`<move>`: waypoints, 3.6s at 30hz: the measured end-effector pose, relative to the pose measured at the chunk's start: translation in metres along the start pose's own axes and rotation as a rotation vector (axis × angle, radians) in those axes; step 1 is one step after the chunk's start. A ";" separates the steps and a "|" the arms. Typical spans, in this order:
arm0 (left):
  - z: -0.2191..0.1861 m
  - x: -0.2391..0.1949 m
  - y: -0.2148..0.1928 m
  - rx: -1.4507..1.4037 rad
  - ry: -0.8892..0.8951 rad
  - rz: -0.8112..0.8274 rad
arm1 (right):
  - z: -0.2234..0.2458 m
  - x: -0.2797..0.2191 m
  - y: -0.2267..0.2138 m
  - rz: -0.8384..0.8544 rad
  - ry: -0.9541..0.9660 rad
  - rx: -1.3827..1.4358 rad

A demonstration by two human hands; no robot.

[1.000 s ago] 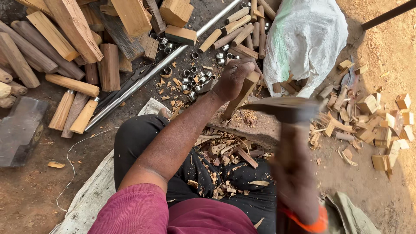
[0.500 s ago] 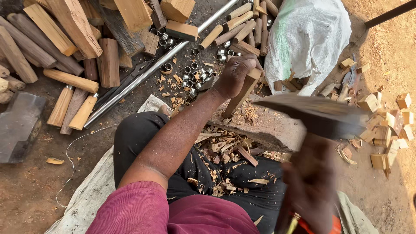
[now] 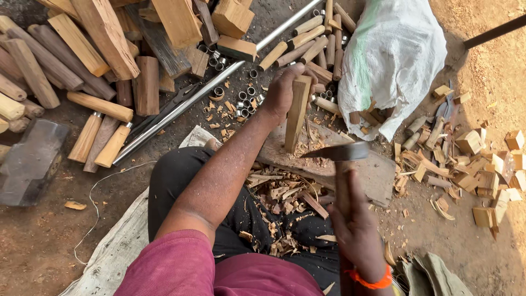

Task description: The person sits on the ground and uses a hammer to repeatedly strike a small wooden block held against a larger wooden support. The person shapes the wood by hand, creating wood shavings that accumulate on the ground.

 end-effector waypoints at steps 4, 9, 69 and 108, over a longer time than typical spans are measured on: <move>-0.007 0.002 0.000 0.050 0.207 0.049 | -0.023 0.005 0.025 -0.094 -0.389 -0.053; -0.008 -0.008 0.018 -0.221 -0.032 0.094 | -0.049 0.008 0.016 -0.031 -0.268 -0.074; 0.015 -0.019 0.039 0.105 0.241 0.338 | 0.059 -0.036 -0.132 -0.230 -0.334 0.273; 0.021 -0.020 0.036 0.151 0.376 0.341 | 0.056 -0.020 -0.103 -0.216 -0.252 0.212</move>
Point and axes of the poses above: each hand's wrist, its own x-axis towards the middle knuckle, its own y-axis out of the palm, z = x × y, the point moved 1 cm from there along x, towards the middle knuckle, and after that the axes turned 7 degrees about y, right-handed, at the moved point
